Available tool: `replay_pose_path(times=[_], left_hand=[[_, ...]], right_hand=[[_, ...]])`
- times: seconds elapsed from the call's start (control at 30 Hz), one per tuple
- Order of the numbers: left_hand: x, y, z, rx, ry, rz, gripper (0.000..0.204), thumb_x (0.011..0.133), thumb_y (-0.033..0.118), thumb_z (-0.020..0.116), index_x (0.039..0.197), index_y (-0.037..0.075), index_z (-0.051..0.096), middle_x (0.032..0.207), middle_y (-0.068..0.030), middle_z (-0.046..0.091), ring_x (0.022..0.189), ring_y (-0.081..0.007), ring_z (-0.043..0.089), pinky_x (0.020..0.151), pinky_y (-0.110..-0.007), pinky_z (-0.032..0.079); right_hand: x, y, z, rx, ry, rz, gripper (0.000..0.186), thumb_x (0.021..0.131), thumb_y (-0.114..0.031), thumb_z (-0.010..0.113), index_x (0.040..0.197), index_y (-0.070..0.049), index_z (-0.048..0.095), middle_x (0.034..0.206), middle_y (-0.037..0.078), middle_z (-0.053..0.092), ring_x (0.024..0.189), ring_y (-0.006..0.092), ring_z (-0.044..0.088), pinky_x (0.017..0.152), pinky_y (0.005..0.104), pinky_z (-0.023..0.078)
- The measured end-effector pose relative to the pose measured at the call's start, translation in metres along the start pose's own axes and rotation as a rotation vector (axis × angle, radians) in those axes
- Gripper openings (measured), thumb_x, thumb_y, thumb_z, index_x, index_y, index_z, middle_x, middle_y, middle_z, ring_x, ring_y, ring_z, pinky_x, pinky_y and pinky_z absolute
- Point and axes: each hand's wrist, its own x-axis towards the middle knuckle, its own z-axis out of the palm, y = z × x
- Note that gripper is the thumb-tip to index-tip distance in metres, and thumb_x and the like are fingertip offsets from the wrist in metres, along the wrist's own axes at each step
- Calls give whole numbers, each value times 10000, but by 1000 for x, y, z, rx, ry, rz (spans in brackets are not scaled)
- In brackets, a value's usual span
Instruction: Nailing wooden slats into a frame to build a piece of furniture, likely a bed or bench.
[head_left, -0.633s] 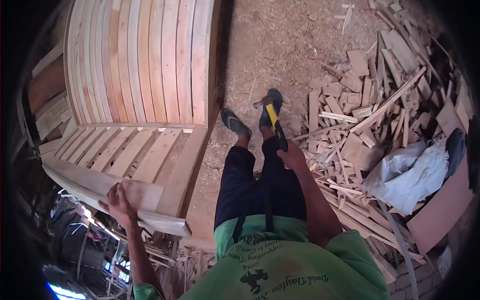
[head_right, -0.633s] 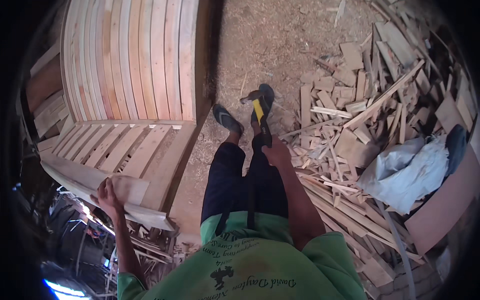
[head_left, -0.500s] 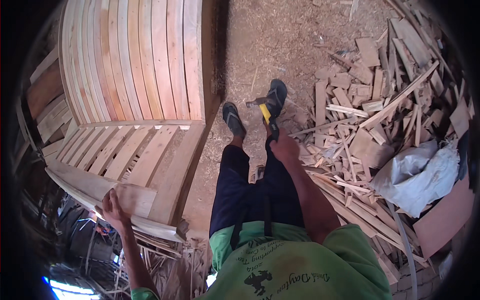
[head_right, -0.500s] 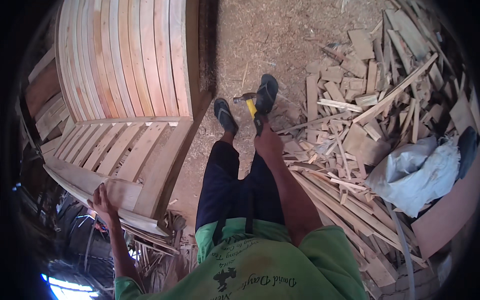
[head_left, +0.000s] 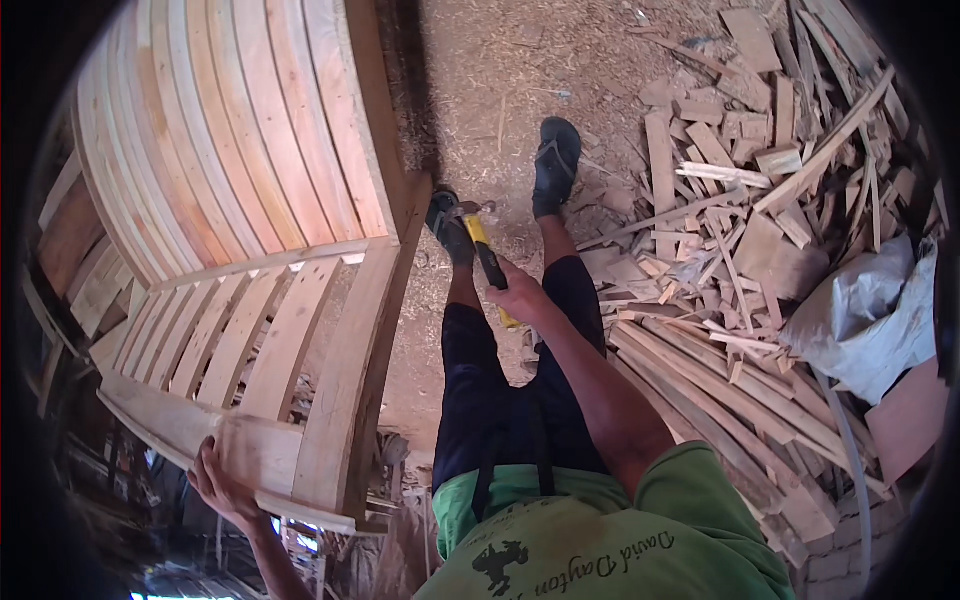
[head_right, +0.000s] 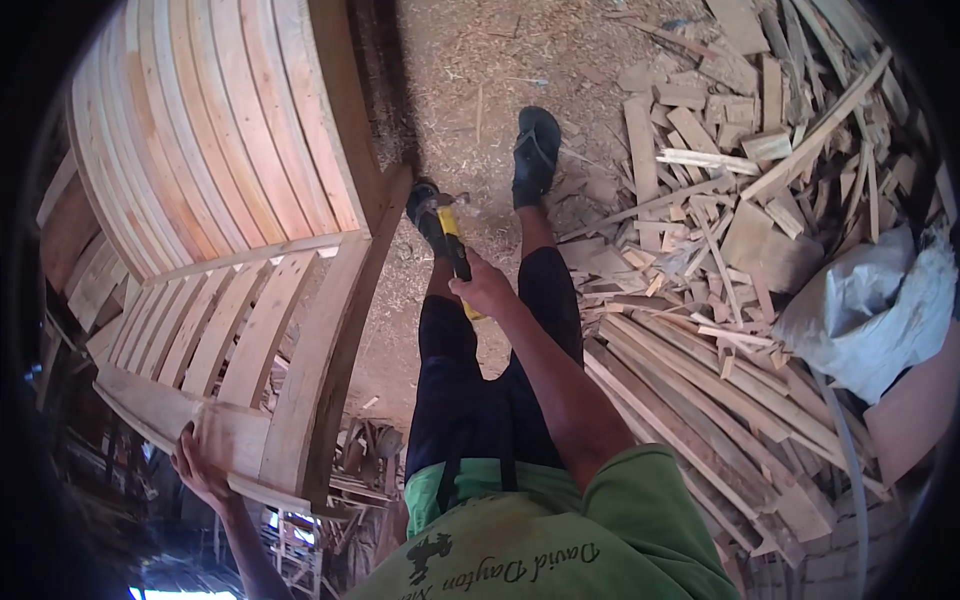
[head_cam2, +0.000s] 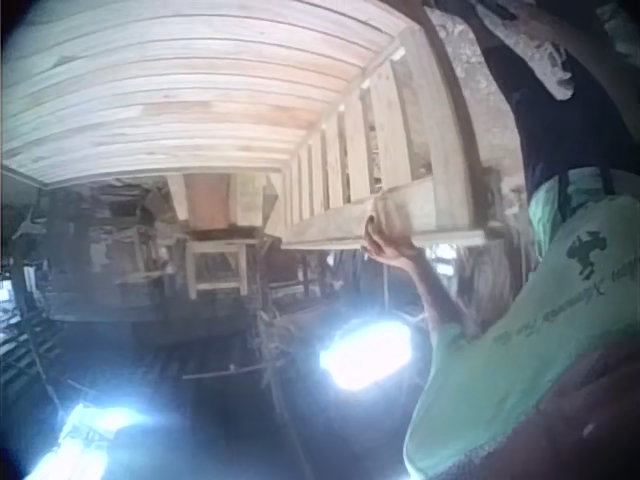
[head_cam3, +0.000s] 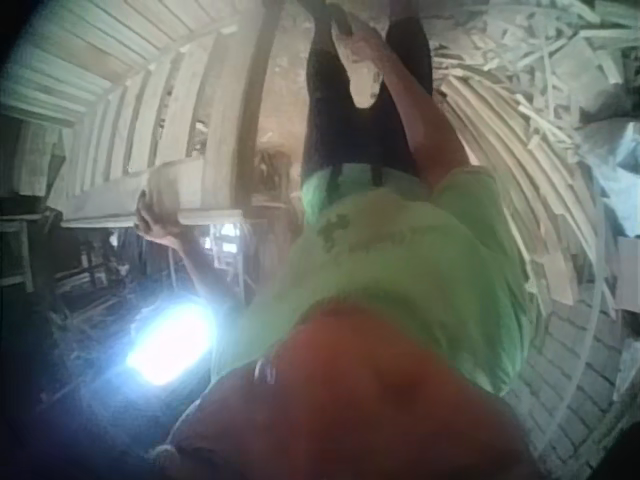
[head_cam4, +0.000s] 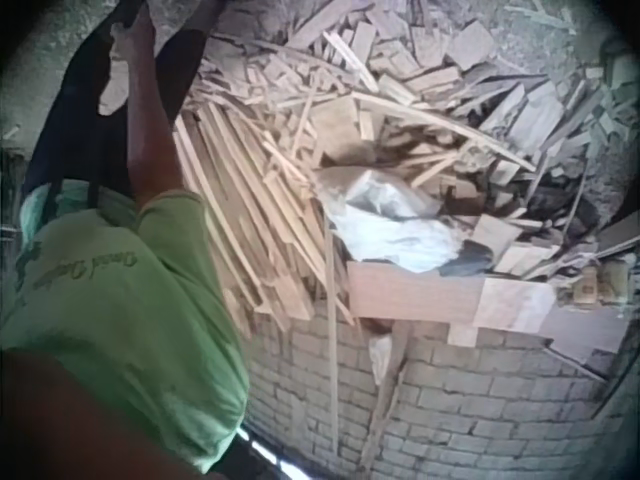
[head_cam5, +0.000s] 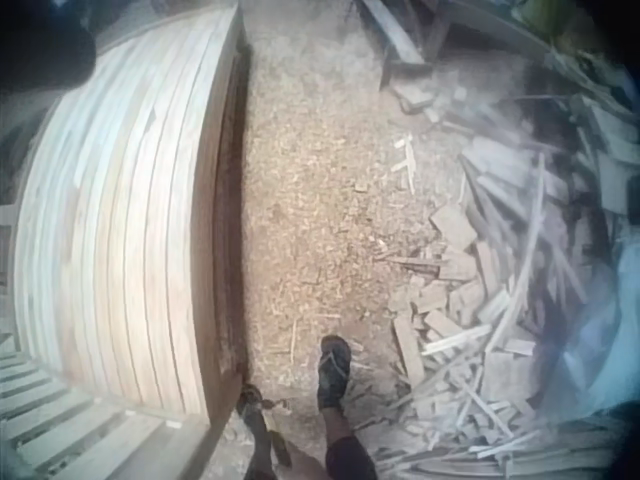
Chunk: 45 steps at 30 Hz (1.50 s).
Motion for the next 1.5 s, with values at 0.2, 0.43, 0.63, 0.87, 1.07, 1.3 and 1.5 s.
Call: replay_pose_path(times=[0.2,0.43,0.63,0.87,1.07,1.3,1.5], left_hand=[[-1,-14,3,-37,49,87,795,890,696,368,1289,37,564,1264,-141,657,1099,-384,635,1013,-577,373],[5,-14,-2,-14,-82,46,384,996,289,437,1261,53,585,1234,-116,672,1097,-325,644,1020,-534,377],[-6,-32,8,-47,-28,50,336,1038,214,417,1303,78,571,1241,-123,667,1081,-317,644,1025,-534,381],[1,1,1,-139,167,121,345,1067,205,395,1292,63,615,1234,-154,665,1115,-335,614,995,-480,433],[-6,5,-2,-295,103,-179,348,1078,205,384,1271,47,627,1223,-187,652,1150,-345,580,1111,-472,391],[9,21,-2,-220,124,94,372,1082,194,351,1382,72,535,1219,-191,641,1112,-345,611,1107,-527,404],[14,47,-21,-481,74,-193,475,1056,338,429,1263,-47,617,1207,-178,658,1113,-286,618,1028,-389,441]], right_hand=[[20,-3,18,-4,145,-75,857,800,-285,700,1524,-6,335,1216,255,643,1089,341,660,919,391,520],[11,-25,16,404,-101,53,800,719,-184,716,1441,54,466,949,186,684,787,217,666,698,337,528],[-7,-47,-8,362,-243,52,782,834,-128,667,1543,-27,352,808,59,628,675,141,604,604,290,491],[-9,-35,-66,150,-446,190,732,804,-176,709,1499,-164,480,970,110,671,852,189,662,772,316,533],[-6,-65,-35,-638,90,-30,486,764,-172,702,1243,-108,650,1164,211,609,1103,410,622,920,482,530],[14,21,-9,-715,157,87,337,850,-255,651,1175,-167,635,1132,209,640,1088,407,644,884,519,533],[-16,-35,23,-565,112,105,307,914,-237,606,1188,-101,579,945,181,714,914,372,711,780,528,555]])
